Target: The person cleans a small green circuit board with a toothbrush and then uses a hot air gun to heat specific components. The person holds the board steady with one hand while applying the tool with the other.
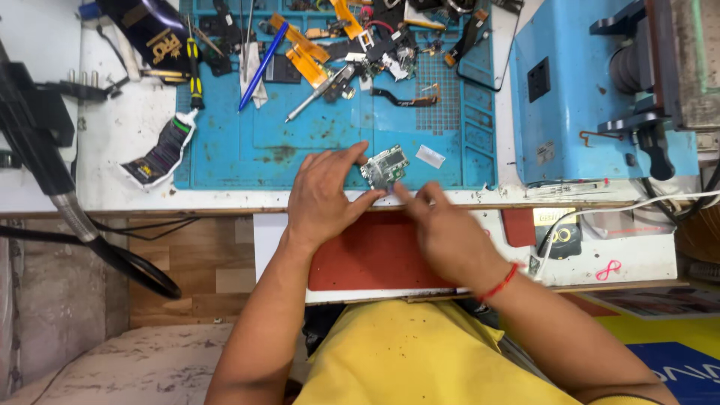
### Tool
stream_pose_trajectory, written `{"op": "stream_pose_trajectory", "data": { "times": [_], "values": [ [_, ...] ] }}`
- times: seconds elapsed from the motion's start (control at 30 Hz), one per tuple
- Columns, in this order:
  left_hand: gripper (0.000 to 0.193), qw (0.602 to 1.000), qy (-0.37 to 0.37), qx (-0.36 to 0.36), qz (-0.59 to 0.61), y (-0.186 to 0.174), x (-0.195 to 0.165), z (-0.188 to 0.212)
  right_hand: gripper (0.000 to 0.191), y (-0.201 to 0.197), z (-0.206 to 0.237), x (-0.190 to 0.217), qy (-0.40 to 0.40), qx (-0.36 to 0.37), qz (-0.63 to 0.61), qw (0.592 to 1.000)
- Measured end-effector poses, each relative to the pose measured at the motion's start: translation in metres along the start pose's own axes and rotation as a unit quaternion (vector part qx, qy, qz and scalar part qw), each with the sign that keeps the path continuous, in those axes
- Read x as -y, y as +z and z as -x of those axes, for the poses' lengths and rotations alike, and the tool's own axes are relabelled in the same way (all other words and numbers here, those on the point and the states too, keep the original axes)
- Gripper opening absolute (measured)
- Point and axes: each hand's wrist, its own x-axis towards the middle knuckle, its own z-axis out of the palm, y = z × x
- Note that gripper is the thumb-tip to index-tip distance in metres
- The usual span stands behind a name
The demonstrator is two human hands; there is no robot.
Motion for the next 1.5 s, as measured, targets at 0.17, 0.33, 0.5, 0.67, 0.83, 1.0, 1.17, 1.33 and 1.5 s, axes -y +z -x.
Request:
{"op": "stream_pose_trajectory", "data": {
  "times": [0.17, 0.33, 0.5, 0.67, 0.83, 1.0, 1.17, 1.33, 1.5],
  "values": [
    [0.074, 1.000, -0.005, -0.003, -0.001, 0.000, 0.000, 0.000, 0.062, -0.005, -0.007, 0.000, 0.021, 0.052, 0.053, 0.997],
    [0.075, 1.000, -0.019, -0.006, 0.006, -0.001, -0.001, 0.000, 0.053, -0.009, -0.012, -0.001, 0.041, 0.017, 0.064, 0.997],
    [0.075, 1.000, -0.014, 0.001, 0.002, -0.003, 0.000, -0.001, 0.052, -0.012, -0.014, 0.005, 0.006, 0.020, 0.056, 0.998],
    [0.076, 1.000, -0.021, 0.002, 0.003, -0.003, 0.002, -0.001, 0.056, -0.012, -0.015, 0.006, -0.046, 0.027, 0.040, 0.998],
    [0.077, 1.000, -0.017, -0.006, 0.014, -0.003, 0.002, -0.001, 0.057, -0.008, -0.017, 0.002, 0.004, 0.031, 0.089, 0.996],
    [0.077, 1.000, -0.025, -0.005, 0.016, -0.003, 0.001, -0.002, 0.062, -0.010, -0.022, -0.004, -0.001, 0.027, 0.103, 0.994],
    [0.077, 1.000, -0.030, 0.003, 0.002, -0.003, 0.002, -0.003, 0.061, -0.014, -0.024, 0.000, -0.025, 0.068, 0.105, 0.992],
    [0.079, 1.000, -0.027, 0.000, 0.007, -0.002, 0.005, -0.002, 0.061, -0.016, -0.023, 0.008, -0.030, 0.028, 0.086, 0.995],
    [0.081, 0.999, -0.026, 0.004, 0.028, -0.002, 0.007, -0.002, 0.056, -0.015, -0.017, -0.003, 0.024, 0.044, 0.096, 0.994]
  ]
}}
